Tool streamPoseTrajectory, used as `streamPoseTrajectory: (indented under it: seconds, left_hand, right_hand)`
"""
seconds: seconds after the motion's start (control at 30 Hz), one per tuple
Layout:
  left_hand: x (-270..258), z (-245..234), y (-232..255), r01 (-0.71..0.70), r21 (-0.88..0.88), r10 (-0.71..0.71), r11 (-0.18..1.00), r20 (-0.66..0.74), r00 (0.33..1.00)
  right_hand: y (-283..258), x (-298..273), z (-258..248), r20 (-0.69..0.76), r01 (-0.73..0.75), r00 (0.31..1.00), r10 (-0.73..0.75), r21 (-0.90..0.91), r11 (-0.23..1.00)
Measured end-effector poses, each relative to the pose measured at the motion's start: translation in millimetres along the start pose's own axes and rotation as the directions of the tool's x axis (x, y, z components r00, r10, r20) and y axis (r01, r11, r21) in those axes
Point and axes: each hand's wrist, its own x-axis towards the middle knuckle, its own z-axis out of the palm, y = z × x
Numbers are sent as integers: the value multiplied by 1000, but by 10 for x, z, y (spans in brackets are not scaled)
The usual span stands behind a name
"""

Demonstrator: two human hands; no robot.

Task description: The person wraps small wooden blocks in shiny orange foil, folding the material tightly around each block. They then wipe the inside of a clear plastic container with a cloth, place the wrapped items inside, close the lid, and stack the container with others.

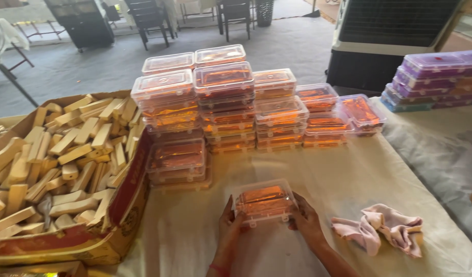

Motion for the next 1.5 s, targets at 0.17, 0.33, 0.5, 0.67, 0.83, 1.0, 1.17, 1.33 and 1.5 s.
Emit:
streamPoseTrajectory:
  seconds: [0.17,0.33,0.5,0.67,0.83,1.0,1.17,1.33,1.5]
  left_hand:
    - [109,-45,-149,11,-4,-11,1000,-99,995]
    - [116,-47,-175,-26,-49,22,998,-87,996]
    - [120,-59,-176,57,-373,-77,926,-38,996]
    - [226,-107,-254,94,-492,-121,866,-23,992]
    - [206,-79,-258,93,-317,-99,944,-4,995]
    - [193,-82,-239,100,-246,-91,964,48,995]
    - [188,-72,-259,89,-238,-78,967,52,996]
    - [215,-62,-333,76,-206,-65,976,59,996]
    - [244,-42,-427,31,-196,-11,980,102,995]
  right_hand:
    - [40,-19,14,34,41,998,-45,94,995]
    - [57,-3,26,37,94,994,-102,169,981]
    - [54,129,94,-28,115,993,-112,309,944]
    - [-522,224,588,32,161,982,-184,349,923]
    - [-900,581,1259,120,194,957,-266,416,888]
    - [-1141,863,1918,138,202,955,-262,341,918]
    - [-1158,1002,2262,128,265,945,-300,232,936]
    - [-1194,1060,2325,104,463,886,-451,-164,871]
    - [-1341,941,2330,162,588,789,-593,-481,651]
